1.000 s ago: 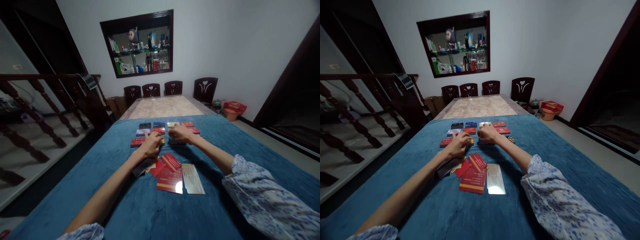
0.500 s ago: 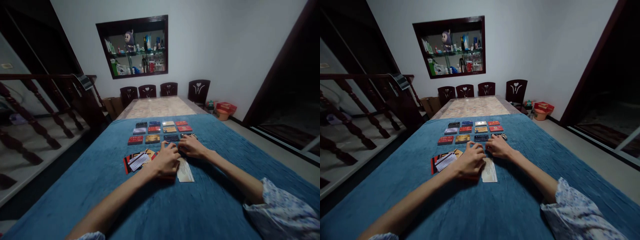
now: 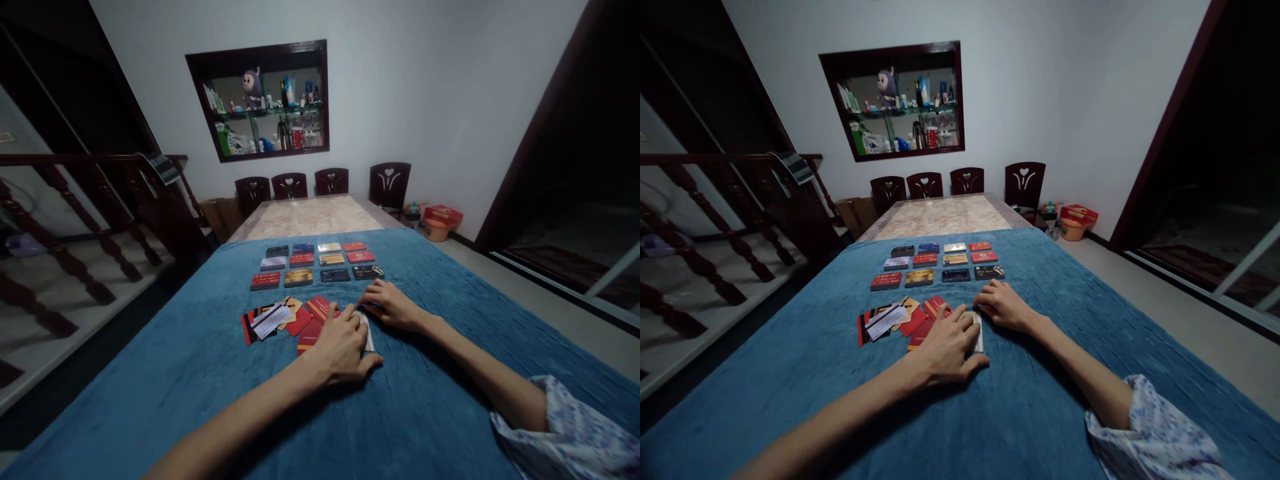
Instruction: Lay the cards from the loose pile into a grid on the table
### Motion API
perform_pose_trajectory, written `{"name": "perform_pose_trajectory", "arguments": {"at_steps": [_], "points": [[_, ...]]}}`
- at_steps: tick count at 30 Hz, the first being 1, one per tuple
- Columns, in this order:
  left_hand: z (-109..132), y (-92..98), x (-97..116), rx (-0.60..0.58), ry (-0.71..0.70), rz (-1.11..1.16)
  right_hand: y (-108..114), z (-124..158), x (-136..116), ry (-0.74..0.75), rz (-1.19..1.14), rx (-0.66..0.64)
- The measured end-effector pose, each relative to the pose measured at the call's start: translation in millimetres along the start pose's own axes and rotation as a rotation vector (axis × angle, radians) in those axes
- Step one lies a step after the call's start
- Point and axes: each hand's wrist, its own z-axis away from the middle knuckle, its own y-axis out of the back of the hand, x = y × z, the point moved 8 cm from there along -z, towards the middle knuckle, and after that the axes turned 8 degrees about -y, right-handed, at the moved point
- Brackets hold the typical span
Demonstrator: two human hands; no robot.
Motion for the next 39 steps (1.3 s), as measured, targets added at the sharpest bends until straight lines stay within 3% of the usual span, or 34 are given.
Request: {"name": "perform_pose_trajectory", "arguments": {"at_steps": [5,12,17,22,29,39], "points": [[2,-3.7,0,0.010,0.037,0.058,0,4,-4,0.018,-0.062,-0.008],[3,-3.9,5,0.006,-0.046,0.124,7,7,-20,0.117,-0.169,0.012],[5,4.5,-2,0.044,0.094,0.052,7,8,-22,0.148,-0.207,0.019],[4,2.8,-6,-0.046,0.197,0.024,7,10,-23,0.134,-0.215,-0.014],[7,1.1,2,-0.040,0.154,0.017,9,13,-25,0.158,-0.193,-0.047],[4,-2.2,12,-0.106,0.050,-0.033,10,14,-22,0.214,-0.264,0.009]]}}
